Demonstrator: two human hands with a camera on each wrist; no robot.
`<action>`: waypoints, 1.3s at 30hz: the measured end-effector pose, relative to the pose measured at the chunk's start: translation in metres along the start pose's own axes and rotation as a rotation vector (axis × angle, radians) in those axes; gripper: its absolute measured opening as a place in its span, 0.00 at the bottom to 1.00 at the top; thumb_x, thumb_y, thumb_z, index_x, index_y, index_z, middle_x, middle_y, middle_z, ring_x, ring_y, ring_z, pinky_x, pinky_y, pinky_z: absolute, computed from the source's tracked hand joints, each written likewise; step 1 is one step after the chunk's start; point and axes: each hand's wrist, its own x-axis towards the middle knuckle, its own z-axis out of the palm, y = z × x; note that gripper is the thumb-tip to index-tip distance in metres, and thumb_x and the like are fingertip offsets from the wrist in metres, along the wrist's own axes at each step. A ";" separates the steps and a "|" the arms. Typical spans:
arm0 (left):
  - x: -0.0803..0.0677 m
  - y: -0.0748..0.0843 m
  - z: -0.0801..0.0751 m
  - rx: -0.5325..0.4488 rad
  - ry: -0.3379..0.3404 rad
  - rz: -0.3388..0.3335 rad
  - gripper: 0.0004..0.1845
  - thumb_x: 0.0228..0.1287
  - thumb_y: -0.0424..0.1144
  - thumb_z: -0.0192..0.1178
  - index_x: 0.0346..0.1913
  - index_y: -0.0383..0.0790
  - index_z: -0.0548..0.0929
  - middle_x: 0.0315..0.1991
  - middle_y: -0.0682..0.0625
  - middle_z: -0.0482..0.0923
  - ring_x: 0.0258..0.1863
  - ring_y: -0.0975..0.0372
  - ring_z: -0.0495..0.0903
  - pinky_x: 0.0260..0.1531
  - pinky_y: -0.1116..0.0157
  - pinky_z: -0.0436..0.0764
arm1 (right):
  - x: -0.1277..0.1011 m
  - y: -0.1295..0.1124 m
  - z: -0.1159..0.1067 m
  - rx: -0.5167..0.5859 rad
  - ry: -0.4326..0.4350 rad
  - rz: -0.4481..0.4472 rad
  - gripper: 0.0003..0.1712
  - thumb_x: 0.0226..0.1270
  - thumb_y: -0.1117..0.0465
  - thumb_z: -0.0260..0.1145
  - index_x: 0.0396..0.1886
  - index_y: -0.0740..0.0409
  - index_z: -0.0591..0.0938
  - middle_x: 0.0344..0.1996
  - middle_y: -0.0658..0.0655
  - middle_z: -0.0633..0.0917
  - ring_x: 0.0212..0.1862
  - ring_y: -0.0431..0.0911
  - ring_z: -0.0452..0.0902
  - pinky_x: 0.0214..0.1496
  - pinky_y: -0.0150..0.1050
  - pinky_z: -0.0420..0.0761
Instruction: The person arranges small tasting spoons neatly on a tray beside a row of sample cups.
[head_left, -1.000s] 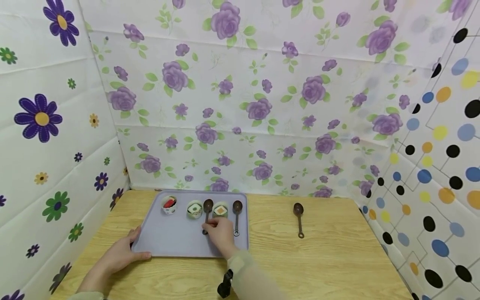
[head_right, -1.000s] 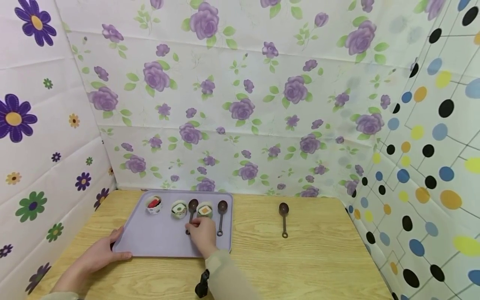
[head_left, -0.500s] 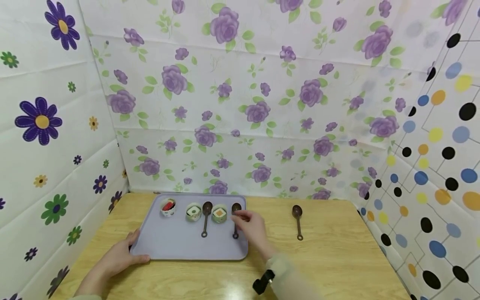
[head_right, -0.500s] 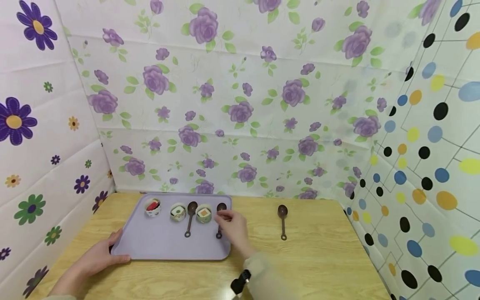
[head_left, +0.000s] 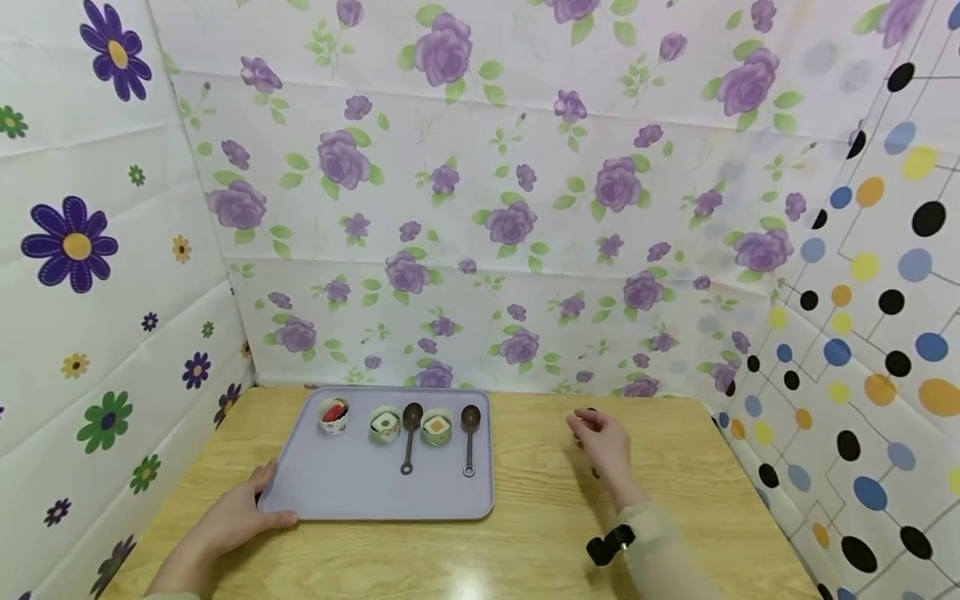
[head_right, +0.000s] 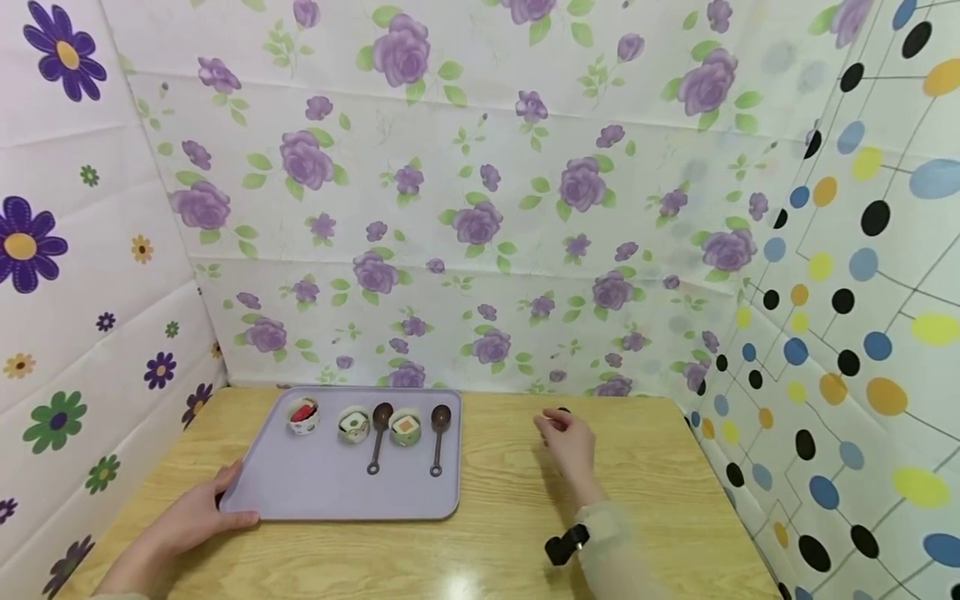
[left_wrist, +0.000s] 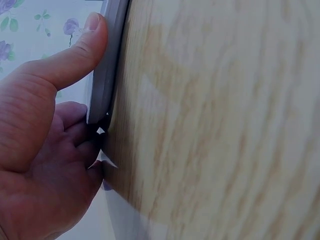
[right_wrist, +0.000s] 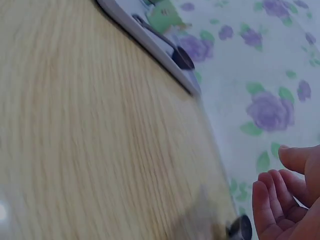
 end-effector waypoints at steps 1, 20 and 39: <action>0.000 0.000 0.000 0.000 0.001 0.001 0.73 0.55 0.66 0.79 0.81 0.19 0.45 0.78 0.15 0.41 0.77 0.22 0.43 0.73 0.26 0.49 | 0.002 0.002 -0.006 -0.002 0.006 0.014 0.24 0.78 0.54 0.71 0.65 0.64 0.85 0.47 0.61 0.90 0.52 0.63 0.87 0.52 0.53 0.90; -0.002 0.002 -0.001 -0.006 0.007 0.016 0.71 0.57 0.63 0.79 0.81 0.19 0.45 0.78 0.16 0.42 0.77 0.23 0.44 0.74 0.27 0.49 | 0.017 0.026 -0.069 0.136 -0.093 0.249 0.34 0.77 0.64 0.69 0.76 0.75 0.71 0.62 0.68 0.85 0.46 0.44 0.89 0.55 0.42 0.89; -0.004 0.003 -0.002 -0.002 0.002 0.005 0.71 0.58 0.63 0.78 0.81 0.19 0.45 0.78 0.16 0.41 0.78 0.23 0.43 0.74 0.27 0.49 | 0.011 0.034 -0.074 0.021 -0.247 0.206 0.33 0.76 0.66 0.70 0.75 0.74 0.72 0.69 0.71 0.79 0.64 0.55 0.83 0.62 0.46 0.86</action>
